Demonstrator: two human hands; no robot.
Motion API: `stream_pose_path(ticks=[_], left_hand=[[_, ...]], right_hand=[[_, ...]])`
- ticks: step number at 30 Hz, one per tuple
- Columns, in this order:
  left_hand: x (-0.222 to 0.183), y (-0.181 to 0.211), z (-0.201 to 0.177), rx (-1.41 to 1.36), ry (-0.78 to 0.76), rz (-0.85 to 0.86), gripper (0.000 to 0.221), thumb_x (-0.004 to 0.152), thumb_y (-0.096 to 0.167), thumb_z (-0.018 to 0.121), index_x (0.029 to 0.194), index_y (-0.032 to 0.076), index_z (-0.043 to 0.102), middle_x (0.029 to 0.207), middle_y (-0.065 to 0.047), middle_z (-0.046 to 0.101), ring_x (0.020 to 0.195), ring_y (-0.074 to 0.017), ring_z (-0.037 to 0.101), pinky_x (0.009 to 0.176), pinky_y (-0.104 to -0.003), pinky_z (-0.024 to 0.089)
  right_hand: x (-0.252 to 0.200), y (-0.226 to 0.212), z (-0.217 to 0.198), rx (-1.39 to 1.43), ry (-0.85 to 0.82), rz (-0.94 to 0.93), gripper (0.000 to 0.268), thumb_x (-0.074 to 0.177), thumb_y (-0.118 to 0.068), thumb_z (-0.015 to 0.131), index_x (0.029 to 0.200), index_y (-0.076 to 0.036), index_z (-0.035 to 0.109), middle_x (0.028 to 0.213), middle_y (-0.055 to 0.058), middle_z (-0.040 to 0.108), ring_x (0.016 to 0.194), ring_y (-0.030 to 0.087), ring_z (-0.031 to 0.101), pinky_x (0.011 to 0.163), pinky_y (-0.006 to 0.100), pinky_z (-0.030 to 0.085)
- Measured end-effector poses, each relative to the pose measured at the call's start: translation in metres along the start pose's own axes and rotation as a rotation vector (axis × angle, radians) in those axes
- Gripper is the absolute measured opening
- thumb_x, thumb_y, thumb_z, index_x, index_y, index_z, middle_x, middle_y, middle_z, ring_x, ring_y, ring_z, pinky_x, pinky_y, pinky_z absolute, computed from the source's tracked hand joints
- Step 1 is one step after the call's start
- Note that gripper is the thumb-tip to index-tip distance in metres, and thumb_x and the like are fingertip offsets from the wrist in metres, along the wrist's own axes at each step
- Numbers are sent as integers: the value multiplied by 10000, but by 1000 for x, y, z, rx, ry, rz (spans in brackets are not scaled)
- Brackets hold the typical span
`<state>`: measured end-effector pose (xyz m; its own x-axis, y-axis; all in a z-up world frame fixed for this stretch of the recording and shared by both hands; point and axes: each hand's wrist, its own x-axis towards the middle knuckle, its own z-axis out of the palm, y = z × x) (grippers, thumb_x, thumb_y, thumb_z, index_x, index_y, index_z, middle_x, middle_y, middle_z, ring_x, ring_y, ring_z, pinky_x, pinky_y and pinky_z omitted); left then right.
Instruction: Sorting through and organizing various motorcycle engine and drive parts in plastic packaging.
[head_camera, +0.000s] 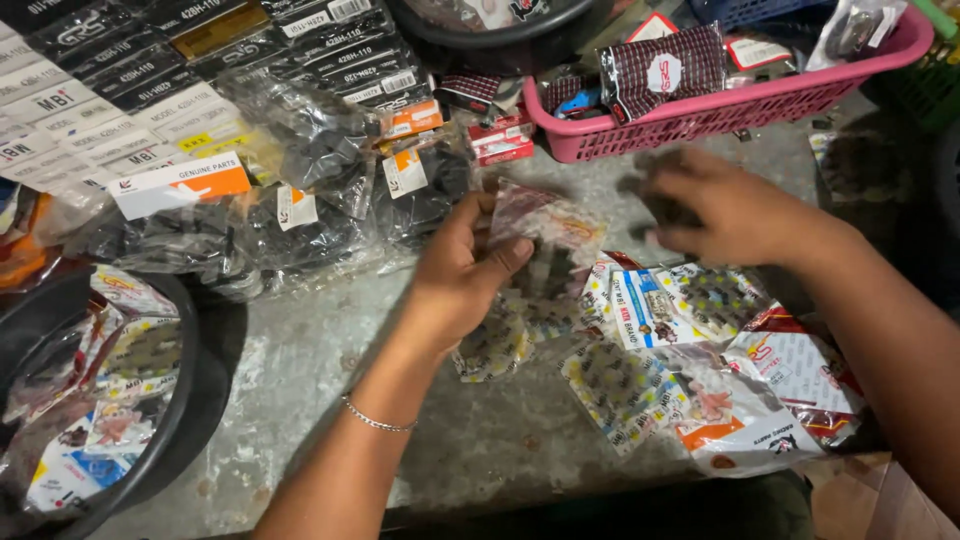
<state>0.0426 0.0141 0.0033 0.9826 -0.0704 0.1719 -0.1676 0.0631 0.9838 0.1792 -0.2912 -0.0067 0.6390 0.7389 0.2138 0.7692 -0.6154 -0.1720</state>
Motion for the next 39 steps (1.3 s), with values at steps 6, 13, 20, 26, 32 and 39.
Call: stream_pose_path(ticks=[6, 13, 20, 26, 32, 39], left_hand=[[-1, -4, 7, -234, 68, -62, 433, 958, -7, 592, 1381, 12, 503, 1129, -124, 667, 958, -149, 594, 846, -276, 486], [1, -21, 10, -484, 217, -223, 364, 940, -6, 608, 1299, 45, 636, 1013, -57, 688, 672, -67, 537, 482, -206, 297], [-8, -57, 15, -623, 235, -261, 327, 937, 12, 547, 1245, 71, 637, 860, -29, 635, 548, -56, 425, 431, -217, 236], [-15, -60, 24, -219, 130, -126, 609, 958, -5, 395, 1562, 73, 406, 1459, -133, 600, 1202, -216, 612, 956, -266, 494], [-14, -47, 21, -43, 4, -63, 621, 913, -19, 376, 1529, 30, 438, 1441, -134, 609, 1228, -199, 584, 1014, -277, 436], [-20, -38, 19, 157, -102, -211, 440, 869, 56, 521, 1300, 49, 614, 1169, -78, 717, 1024, -173, 616, 891, -302, 474]], right_hand=[[-6, 24, 16, -182, -217, 155, 701, 785, -451, 718, 1422, -197, 573, 1463, 101, 542, 1263, 367, 551, 1044, 489, 460], [-4, 7, -5, 36, 160, 82, 386, 866, -85, 688, 1242, -6, 659, 1007, 174, 687, 762, 356, 640, 696, 435, 506], [5, -111, -31, 462, 724, 90, 618, 996, -411, 512, 1426, 24, 424, 1376, 208, 537, 1220, 327, 530, 1076, 456, 409], [9, -128, 21, 360, 318, -283, 891, 690, -211, 858, 1480, -44, 481, 1617, 333, 256, 1446, 531, 450, 1067, 499, 509], [8, -125, 22, 312, 276, -125, 886, 651, -252, 823, 1462, -164, 479, 1273, 162, 570, 1025, 393, 628, 798, 445, 527], [9, -113, 13, 369, 123, -51, 917, 611, -424, 854, 1392, -118, 484, 1169, 129, 704, 950, 360, 709, 756, 442, 546]])
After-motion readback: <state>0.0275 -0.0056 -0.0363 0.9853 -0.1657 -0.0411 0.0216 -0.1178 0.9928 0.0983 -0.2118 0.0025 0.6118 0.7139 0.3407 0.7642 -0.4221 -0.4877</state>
